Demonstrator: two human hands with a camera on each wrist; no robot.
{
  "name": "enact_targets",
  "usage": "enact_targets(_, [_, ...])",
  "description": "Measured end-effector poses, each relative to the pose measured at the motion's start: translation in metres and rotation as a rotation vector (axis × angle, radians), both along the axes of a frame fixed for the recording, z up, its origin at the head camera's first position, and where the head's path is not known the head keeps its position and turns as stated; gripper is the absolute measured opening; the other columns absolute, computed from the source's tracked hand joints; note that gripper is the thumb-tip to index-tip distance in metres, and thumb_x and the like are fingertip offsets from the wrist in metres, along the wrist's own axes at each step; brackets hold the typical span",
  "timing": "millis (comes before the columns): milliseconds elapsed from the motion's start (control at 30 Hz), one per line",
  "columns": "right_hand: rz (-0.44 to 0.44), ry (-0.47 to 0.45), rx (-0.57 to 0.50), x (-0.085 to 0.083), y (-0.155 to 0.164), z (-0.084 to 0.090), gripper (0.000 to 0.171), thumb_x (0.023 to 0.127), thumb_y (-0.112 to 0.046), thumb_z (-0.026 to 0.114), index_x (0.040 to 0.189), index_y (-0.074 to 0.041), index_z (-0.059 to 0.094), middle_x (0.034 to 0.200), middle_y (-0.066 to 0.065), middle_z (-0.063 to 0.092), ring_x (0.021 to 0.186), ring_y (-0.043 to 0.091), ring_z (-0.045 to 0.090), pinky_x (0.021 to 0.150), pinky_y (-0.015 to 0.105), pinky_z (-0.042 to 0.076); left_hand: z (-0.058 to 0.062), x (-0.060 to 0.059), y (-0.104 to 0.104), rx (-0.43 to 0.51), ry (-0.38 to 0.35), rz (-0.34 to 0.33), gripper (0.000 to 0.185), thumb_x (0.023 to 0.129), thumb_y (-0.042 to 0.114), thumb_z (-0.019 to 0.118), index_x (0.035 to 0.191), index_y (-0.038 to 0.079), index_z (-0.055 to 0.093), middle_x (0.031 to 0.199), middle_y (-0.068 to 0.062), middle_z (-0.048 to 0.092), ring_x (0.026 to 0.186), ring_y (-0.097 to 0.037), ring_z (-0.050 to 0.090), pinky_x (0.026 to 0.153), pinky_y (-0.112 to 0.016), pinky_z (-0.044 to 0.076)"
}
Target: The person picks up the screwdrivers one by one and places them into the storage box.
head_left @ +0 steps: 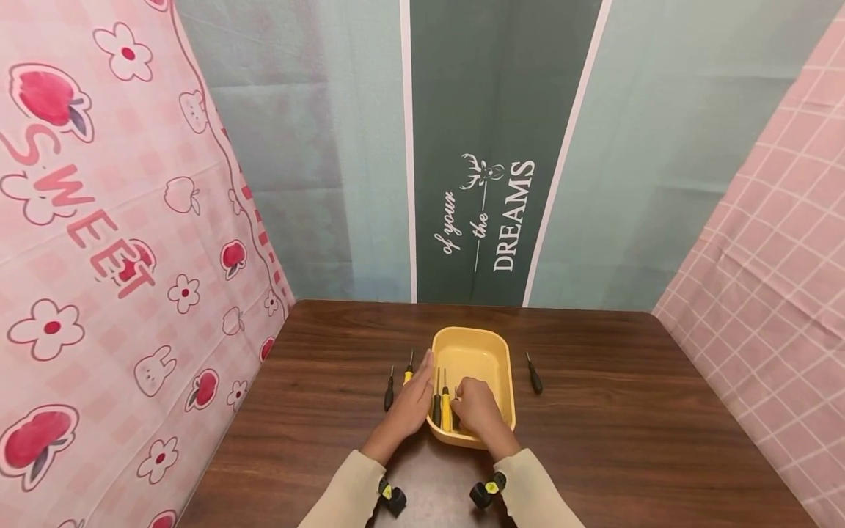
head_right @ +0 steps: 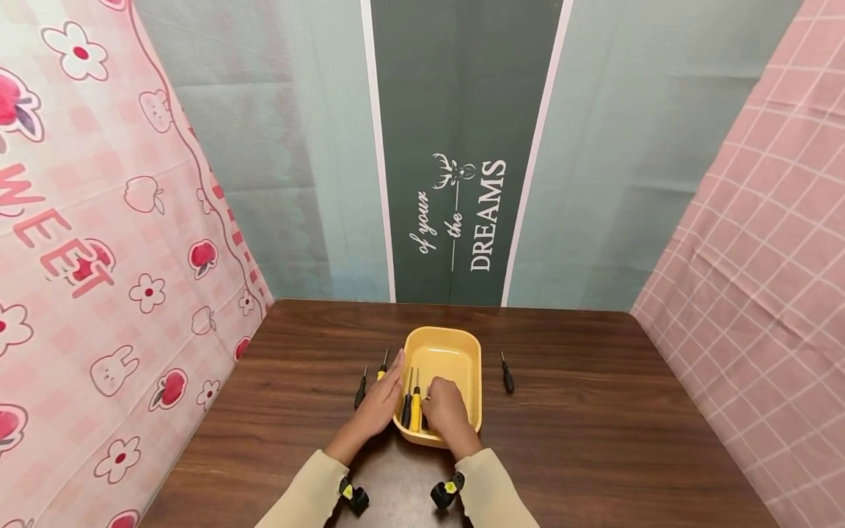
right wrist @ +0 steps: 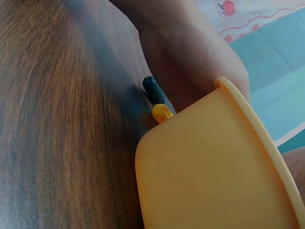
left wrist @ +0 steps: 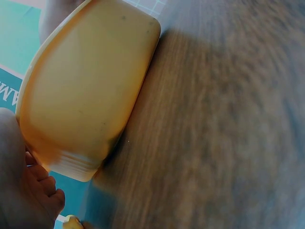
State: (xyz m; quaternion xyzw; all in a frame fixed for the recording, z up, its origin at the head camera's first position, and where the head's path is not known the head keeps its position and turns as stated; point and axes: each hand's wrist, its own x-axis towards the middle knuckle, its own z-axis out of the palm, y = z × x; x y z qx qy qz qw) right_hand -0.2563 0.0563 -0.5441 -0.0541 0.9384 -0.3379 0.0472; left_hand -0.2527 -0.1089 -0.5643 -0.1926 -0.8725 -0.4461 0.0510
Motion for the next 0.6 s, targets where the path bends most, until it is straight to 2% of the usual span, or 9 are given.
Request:
enact_targets(133, [-0.002, -0.003, -0.015, 0.0021, -0.0015, -0.0015, 0.012, 0.089, -0.003, 0.073, 0.087, -0.001, 0.062, 0.069, 0.006, 0.056, 0.041, 0.011, 0.055, 0.039, 0.023, 0.044, -0.0010, 0.0010, -0.0014, -0.001, 0.000, -0.005, 0.052, 0.112, 0.014, 0.032, 0.161, 0.001, 0.019, 0.168, -0.007, 0.013, 0.152, -0.034, 0.021, 0.119, -0.056, 0.024])
enact_targets(367, [-0.008, 0.006, -0.009, 0.0029, -0.0017, -0.0020, 0.011, 0.089, -0.005, 0.074, 0.090, 0.000, 0.064, 0.070, 0.006, 0.057, 0.043, 0.012, 0.055, 0.040, 0.024, 0.045, -0.0041, 0.0006, -0.0025, 0.000, 0.010, -0.010, 0.052, 0.112, 0.014, 0.033, 0.161, 0.000, 0.020, 0.168, -0.009, 0.014, 0.151, -0.038, 0.023, 0.118, -0.057, 0.024])
enact_targets(600, [0.000, 0.030, 0.035, 0.0025, 0.0008, -0.0029, 0.012, 0.088, -0.008, 0.074, 0.087, -0.001, 0.065, 0.069, 0.003, 0.057, 0.051, 0.013, 0.053, 0.048, 0.025, 0.043, -0.0030, 0.0019, -0.0024, -0.004, -0.006, -0.007, 0.052, 0.112, 0.014, 0.032, 0.161, 0.001, 0.019, 0.168, -0.006, 0.012, 0.153, -0.029, 0.020, 0.120, -0.054, 0.024])
